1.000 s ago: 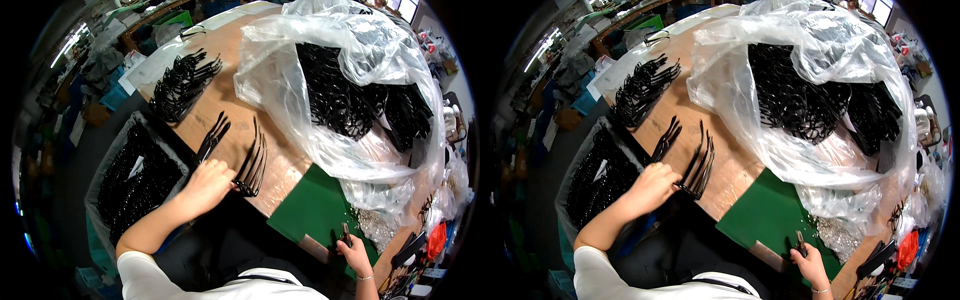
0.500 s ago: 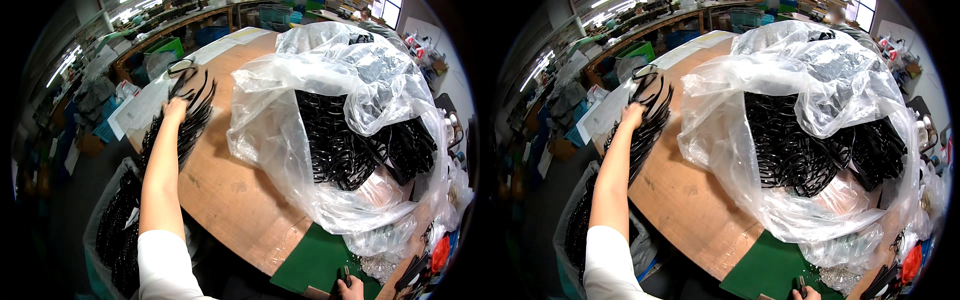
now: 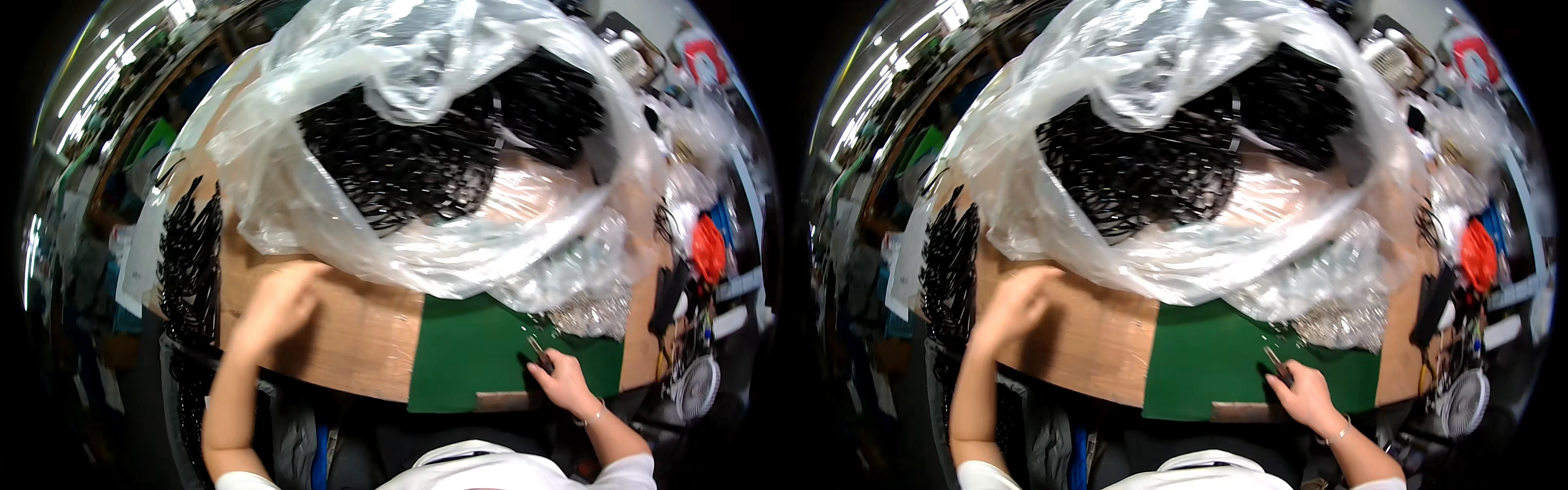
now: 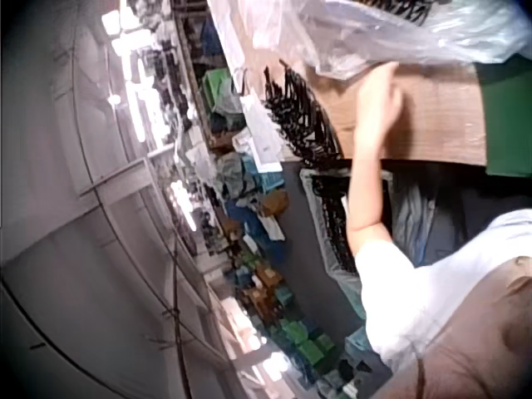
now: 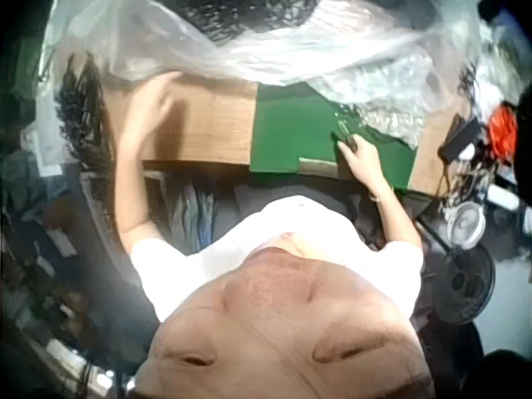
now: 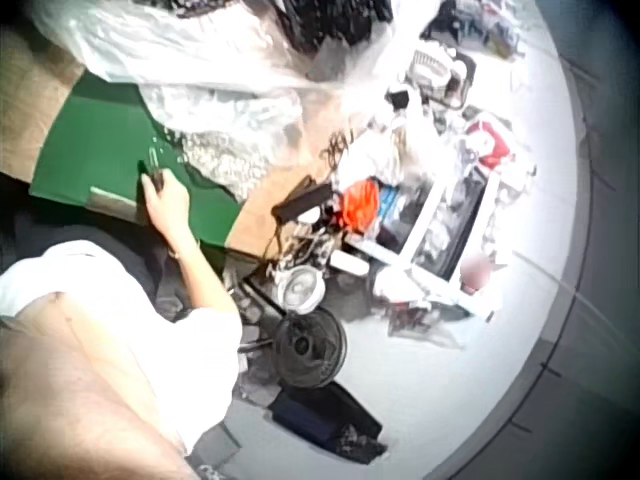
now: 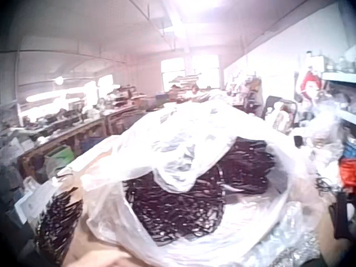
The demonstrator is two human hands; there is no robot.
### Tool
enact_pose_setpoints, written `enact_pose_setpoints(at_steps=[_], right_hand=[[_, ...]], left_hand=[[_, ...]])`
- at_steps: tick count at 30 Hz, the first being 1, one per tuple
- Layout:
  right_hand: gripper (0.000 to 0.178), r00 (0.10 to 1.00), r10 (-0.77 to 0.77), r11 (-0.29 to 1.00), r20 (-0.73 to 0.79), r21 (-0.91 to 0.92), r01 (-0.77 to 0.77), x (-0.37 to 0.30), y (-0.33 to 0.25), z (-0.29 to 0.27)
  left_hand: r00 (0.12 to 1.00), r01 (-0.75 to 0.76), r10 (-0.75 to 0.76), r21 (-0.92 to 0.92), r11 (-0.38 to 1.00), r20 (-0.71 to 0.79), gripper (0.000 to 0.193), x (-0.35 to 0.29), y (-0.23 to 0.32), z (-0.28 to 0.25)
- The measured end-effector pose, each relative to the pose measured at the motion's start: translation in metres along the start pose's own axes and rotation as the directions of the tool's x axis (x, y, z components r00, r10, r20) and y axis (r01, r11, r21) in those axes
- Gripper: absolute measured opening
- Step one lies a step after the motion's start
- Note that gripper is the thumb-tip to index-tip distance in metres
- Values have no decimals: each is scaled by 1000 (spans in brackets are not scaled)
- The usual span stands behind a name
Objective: The person repeatedly picks up black eyeglass frames from a pile and uses pliers to press or adjust the hinge area of each frame. After each adjustment, the frame is placed back on the table. The process continues with multiple frames in a repetitive manner.
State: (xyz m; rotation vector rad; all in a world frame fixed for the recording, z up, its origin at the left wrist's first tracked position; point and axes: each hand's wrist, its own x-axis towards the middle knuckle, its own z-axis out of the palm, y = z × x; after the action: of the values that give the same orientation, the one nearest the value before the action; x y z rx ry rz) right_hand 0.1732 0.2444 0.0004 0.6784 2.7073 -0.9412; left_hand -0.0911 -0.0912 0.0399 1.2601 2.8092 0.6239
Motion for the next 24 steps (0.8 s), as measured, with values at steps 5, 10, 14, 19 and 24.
enact_pose_setpoints(at_steps=[5, 10, 14, 19, 24], right_hand=[[24, 987, -160, 947, -25, 279, 161, -14, 25, -7], [9, 951, -207, 646, -228, 698, 308, -44, 71, 8], [7, 802, -367, 400, -472, 698, 593, -49, 93, 23], [20, 537, -626, 302, -566, 459, 835, -37, 99, 21], [20, 540, -548, 180, -639, 540, 822, -34, 108, 26]], left_hand=[[984, -164, 150, -170, 972, -92, 26, 55, 126, 44], [997, -60, 45, -258, 964, -61, 23, 83, 167, 64], [998, -53, 47, -184, 982, -35, 23, 108, 186, 67], [974, -54, 36, -72, 996, -225, 19, 191, 198, 70], [907, -34, 122, 218, 975, -403, 16, 302, 192, 76]])
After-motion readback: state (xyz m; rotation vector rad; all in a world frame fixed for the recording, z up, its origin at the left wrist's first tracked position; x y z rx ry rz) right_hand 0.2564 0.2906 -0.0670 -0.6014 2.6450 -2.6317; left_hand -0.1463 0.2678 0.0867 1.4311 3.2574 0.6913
